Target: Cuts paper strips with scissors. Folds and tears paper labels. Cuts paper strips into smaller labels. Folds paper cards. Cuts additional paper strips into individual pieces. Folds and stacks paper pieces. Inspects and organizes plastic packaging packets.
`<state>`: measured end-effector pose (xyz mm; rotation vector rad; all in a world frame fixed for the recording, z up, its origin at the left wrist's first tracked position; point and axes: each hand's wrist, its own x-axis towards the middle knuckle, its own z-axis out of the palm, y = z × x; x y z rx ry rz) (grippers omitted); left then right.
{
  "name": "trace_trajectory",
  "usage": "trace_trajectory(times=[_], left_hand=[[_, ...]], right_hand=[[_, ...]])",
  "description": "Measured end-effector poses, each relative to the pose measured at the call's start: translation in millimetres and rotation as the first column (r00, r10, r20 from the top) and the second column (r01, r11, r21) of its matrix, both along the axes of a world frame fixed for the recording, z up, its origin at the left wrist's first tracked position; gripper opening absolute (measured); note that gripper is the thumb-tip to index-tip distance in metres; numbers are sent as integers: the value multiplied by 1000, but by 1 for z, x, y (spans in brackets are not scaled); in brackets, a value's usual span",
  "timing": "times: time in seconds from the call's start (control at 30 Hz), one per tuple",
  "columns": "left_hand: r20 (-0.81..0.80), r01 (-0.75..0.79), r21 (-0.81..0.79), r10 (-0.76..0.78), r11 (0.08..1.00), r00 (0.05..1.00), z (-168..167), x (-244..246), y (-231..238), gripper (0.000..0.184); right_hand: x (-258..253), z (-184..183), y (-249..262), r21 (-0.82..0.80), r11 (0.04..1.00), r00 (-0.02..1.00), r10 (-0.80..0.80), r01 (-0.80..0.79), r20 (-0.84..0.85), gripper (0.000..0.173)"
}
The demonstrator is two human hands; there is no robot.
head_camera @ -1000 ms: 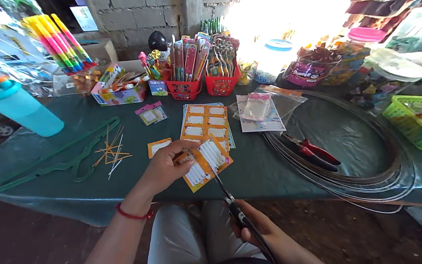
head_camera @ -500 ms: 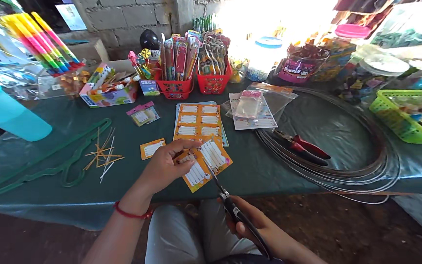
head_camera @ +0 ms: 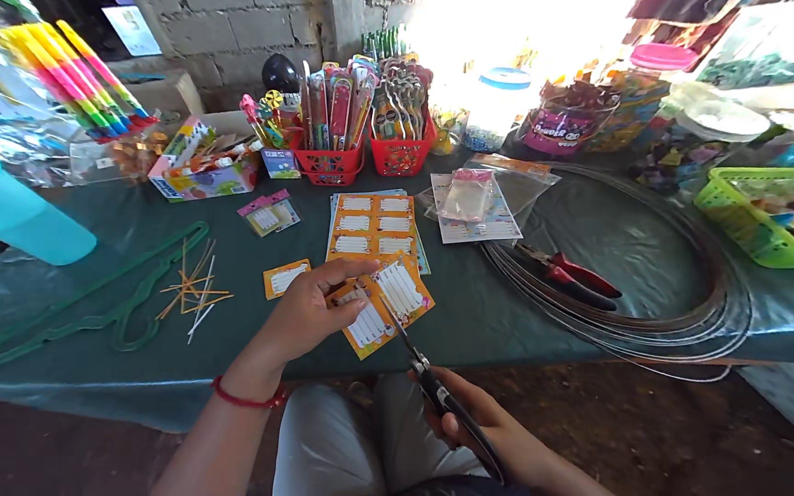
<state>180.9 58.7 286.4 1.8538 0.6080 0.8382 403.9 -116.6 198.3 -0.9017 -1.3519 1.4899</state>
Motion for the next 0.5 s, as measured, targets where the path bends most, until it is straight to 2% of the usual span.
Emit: trace_trajectory(times=[0.5], left_hand=[[-15,2,17,-1,1000,1000,1,1,2,40]], right_hand=[[-2,2,-3,1,997,996,-76,76,40,69]])
